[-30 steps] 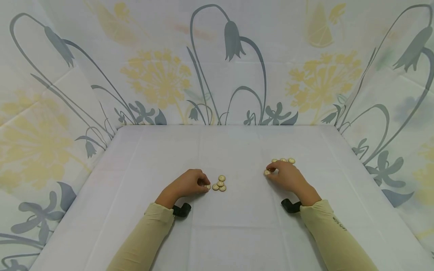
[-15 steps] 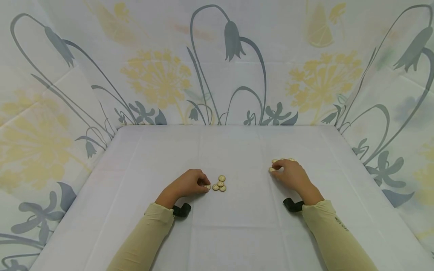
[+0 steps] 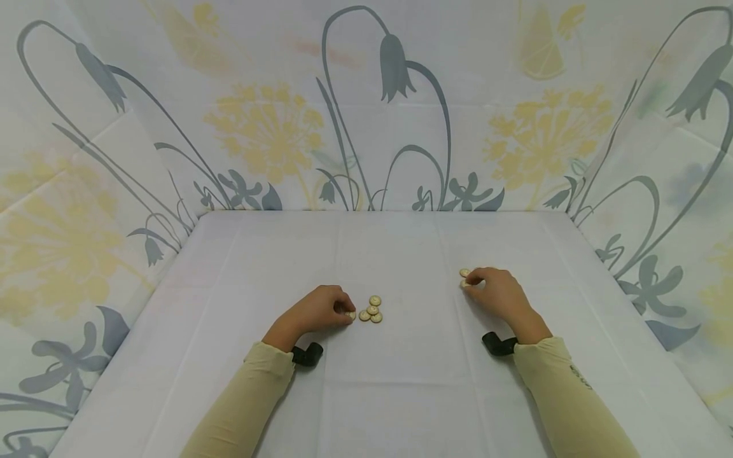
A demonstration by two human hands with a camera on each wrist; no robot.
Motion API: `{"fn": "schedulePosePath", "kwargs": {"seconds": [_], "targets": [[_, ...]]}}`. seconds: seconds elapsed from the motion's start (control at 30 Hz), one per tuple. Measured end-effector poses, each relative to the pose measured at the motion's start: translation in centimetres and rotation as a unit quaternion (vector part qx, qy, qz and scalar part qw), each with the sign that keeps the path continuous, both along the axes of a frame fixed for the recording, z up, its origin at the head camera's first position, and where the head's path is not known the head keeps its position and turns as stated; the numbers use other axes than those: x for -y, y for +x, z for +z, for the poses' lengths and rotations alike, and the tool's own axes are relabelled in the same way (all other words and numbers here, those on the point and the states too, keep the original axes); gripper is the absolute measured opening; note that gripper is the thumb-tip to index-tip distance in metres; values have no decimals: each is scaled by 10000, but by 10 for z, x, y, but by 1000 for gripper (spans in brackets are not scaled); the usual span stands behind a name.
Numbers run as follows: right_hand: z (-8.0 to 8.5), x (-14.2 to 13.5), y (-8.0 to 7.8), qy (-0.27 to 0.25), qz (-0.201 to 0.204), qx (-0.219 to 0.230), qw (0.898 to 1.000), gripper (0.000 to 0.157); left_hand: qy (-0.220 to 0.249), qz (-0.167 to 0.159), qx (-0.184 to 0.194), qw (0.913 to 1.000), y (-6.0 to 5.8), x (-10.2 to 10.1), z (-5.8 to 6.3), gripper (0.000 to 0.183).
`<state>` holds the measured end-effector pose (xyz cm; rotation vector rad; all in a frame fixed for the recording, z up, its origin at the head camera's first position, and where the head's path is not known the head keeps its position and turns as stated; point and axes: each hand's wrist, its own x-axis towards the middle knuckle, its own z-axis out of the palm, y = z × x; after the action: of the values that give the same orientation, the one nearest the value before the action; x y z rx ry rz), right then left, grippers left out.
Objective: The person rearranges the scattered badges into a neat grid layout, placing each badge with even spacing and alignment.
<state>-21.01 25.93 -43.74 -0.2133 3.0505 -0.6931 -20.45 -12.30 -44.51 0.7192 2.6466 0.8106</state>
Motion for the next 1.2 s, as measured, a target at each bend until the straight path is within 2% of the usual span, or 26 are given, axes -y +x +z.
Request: {"fn": "schedulePosePath", "kwargs": {"seconds": [0.5,0.83,1.2], "targets": [[-1,-6,-8,193,-33,157,9997,19,-39,46,-36,10000,2,-1,3,13],[1,-5,-10,214,13,155,9997,18,11,-7,-78,10000,1,0,2,14],[0,-5,-10,214,-49,342,9992,20,35,16,-14,10000,1,0,-1,14]]}}
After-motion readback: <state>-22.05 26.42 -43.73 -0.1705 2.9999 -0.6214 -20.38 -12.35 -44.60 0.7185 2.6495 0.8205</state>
